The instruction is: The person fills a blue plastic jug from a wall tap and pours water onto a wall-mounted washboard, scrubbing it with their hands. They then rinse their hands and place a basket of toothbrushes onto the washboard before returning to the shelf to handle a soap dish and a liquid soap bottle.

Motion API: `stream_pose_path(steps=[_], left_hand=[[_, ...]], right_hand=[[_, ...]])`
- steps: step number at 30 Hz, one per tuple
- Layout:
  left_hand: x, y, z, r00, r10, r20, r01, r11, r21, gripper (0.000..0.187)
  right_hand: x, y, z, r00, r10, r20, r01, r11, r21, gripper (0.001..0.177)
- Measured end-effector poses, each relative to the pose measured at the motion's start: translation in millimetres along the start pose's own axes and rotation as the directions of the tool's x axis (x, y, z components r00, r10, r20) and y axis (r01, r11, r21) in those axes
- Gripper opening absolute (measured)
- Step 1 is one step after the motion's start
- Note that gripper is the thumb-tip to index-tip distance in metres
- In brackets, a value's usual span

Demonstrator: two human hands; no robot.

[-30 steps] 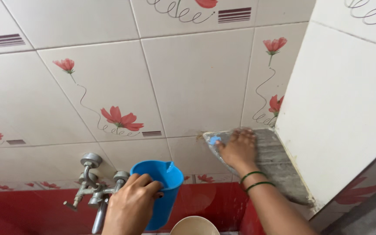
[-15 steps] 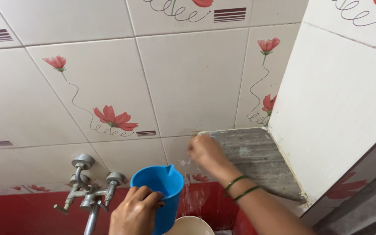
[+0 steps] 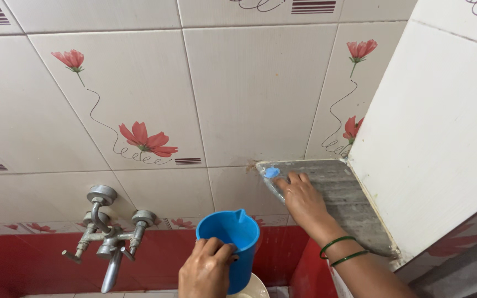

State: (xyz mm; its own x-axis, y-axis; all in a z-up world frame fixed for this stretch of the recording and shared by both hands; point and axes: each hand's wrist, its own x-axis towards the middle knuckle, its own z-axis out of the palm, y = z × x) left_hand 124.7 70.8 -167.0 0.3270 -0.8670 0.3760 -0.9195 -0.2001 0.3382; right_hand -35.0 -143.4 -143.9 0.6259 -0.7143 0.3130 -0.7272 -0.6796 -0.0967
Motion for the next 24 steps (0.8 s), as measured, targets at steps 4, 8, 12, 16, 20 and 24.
stream_pose_path(steps=[4,8,12,16,20,24], left_hand=[[-2.9,-4.5,18.1,0.990,-0.043,0.131,0.044,0.999,-0.002,0.024],[-9.5,-3.6,26.1,0.994,0.004,0.112,-0.002,1.000,-0.013,0.024],[-15.6,-9.8,23.2,0.993,-0.007,0.115,0.010,1.000,-0.026,0.024],[-25.9,-29.2,30.9,0.995,0.014,0.099,-0.009,0.999,-0.054,0.028],[-31.1,-51.6,46.0,0.994,0.045,0.096,-0.045,0.999,-0.002,0.028],[-37.3,-63.6,53.9,0.995,0.046,0.092,-0.047,0.999,0.013,0.031]], right_hand=[[2.1,-6.0,3.4,0.998,-0.012,-0.062,0.011,1.000,-0.004,0.050],[16.9,3.2,20.0,0.998,0.028,0.057,-0.023,0.997,-0.078,0.058],[32.0,54.4,24.4,0.975,0.205,0.086,-0.208,0.978,0.030,0.044],[25.6,81.0,32.6,0.902,0.425,0.079,-0.417,0.903,-0.101,0.082],[46.9,38.8,44.1,0.850,0.468,0.243,-0.454,0.884,-0.116,0.098],[60.4,-27.7,49.4,0.924,0.305,0.229,-0.290,0.952,-0.097,0.091]])
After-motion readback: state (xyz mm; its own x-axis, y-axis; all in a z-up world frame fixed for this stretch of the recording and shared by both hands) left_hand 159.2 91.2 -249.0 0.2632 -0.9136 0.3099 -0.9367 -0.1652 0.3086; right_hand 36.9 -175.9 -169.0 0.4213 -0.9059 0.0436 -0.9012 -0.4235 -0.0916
